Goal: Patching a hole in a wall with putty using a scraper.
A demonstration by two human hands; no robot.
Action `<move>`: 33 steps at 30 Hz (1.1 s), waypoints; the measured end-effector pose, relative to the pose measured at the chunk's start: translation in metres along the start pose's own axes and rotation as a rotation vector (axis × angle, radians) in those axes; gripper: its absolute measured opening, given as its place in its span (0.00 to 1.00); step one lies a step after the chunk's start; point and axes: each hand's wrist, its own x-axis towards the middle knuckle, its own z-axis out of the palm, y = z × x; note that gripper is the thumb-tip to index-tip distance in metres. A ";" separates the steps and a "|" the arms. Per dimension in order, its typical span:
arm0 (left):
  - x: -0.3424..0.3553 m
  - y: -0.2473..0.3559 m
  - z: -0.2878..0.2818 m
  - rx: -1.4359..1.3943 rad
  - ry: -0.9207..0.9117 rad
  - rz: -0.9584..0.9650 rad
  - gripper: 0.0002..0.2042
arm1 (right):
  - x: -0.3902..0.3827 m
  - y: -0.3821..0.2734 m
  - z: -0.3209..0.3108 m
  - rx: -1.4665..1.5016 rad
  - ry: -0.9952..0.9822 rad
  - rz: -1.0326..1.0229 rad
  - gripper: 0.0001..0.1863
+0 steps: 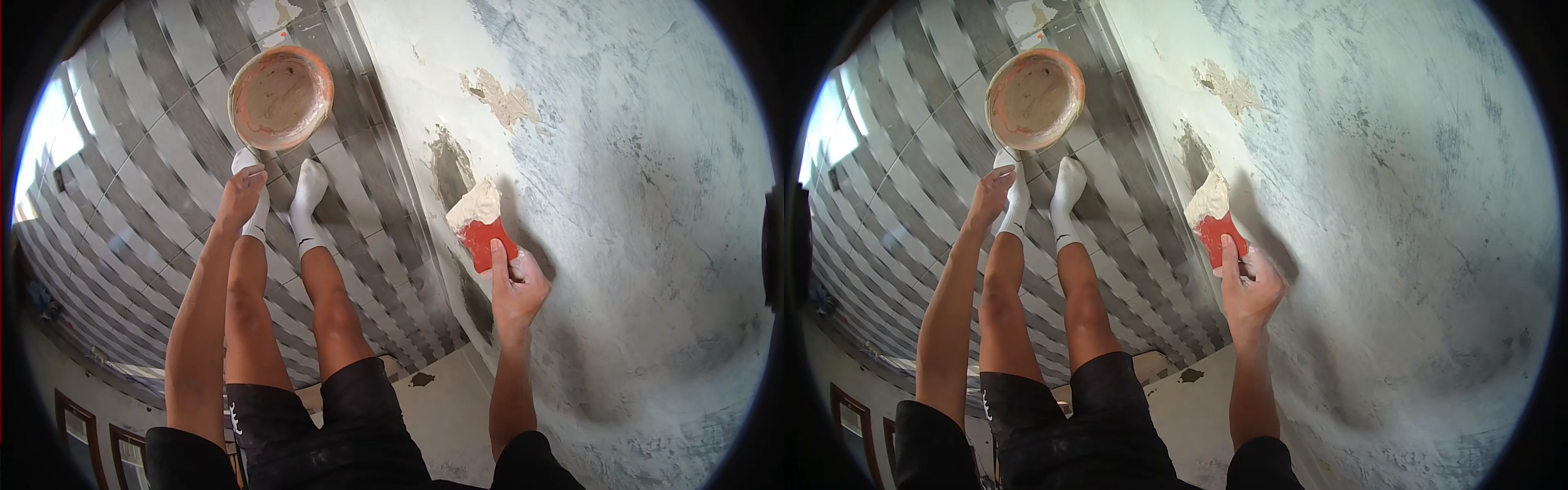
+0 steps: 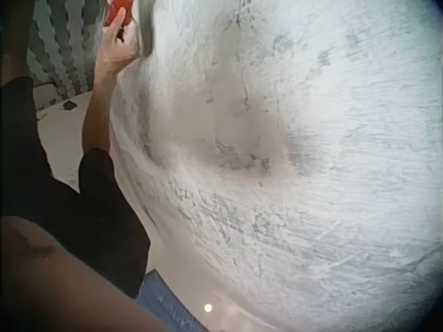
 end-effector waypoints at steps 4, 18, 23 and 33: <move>0.064 -0.087 -0.046 0.278 0.162 -0.118 0.28 | -0.022 -0.006 0.025 0.187 -0.096 0.157 0.09; 0.197 -0.068 -0.014 -0.039 0.439 -0.099 0.23 | -0.029 0.020 0.099 0.597 -0.225 0.535 0.09; 0.160 -0.046 0.014 0.145 0.456 0.178 0.18 | -0.037 0.019 0.094 0.611 -0.242 0.537 0.09; -0.007 0.015 -0.017 0.102 0.344 0.157 0.15 | -0.074 -0.011 0.072 0.866 -0.154 0.388 0.09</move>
